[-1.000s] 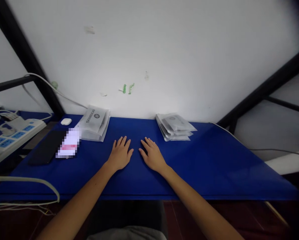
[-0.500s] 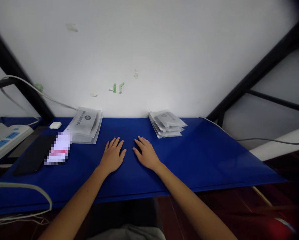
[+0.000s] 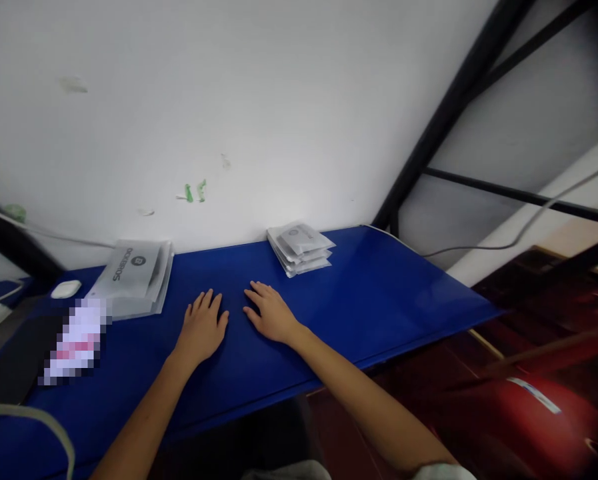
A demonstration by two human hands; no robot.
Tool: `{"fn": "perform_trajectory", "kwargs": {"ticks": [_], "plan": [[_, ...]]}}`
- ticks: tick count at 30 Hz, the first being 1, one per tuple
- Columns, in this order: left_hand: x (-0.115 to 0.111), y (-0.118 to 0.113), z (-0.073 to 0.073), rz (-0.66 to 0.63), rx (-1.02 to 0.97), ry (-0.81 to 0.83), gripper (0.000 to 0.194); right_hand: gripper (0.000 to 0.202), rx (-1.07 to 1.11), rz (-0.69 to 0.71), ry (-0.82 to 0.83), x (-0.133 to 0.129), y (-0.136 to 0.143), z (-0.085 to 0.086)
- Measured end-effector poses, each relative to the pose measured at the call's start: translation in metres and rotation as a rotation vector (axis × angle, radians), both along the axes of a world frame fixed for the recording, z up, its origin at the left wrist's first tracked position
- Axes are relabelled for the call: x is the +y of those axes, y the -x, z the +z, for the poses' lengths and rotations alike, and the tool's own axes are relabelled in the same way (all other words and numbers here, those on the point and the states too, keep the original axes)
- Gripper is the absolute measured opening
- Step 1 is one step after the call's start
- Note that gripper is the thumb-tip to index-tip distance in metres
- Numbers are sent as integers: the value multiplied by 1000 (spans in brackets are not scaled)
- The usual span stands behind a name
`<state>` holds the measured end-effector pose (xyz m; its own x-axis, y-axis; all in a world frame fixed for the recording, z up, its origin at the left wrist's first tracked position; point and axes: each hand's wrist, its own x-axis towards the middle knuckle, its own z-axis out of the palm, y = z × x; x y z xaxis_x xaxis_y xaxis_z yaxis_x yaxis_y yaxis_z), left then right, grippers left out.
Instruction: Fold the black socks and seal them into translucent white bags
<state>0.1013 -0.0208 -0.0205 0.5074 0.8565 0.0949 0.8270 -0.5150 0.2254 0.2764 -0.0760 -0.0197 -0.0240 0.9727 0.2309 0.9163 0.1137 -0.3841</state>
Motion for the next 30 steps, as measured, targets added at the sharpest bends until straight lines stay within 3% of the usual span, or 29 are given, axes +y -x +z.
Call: {"fn": "perform_trajectory", "kwargs": {"ticks": [3,6,10,12,15,19,30], "plan": [[-1,-18,11,-17,-73,11,51,38,41,-44,-65,-5,-5,10],[-5,-52,26,-86,-300,3,45,30,147,-184,-245,-10,-22,26],[-4,-106,45,-64,-621,153,35,28,188,-441,-455,-13,-68,48],[1,-129,49,-17,-653,215,33,30,182,-576,-475,-10,-96,56],[10,-153,48,53,-682,308,29,35,264,-749,-416,-3,-134,60],[18,-169,42,100,-736,411,24,33,320,-813,-367,8,-164,54],[30,-191,30,135,-882,532,21,26,457,-828,-332,20,-179,43]]}}
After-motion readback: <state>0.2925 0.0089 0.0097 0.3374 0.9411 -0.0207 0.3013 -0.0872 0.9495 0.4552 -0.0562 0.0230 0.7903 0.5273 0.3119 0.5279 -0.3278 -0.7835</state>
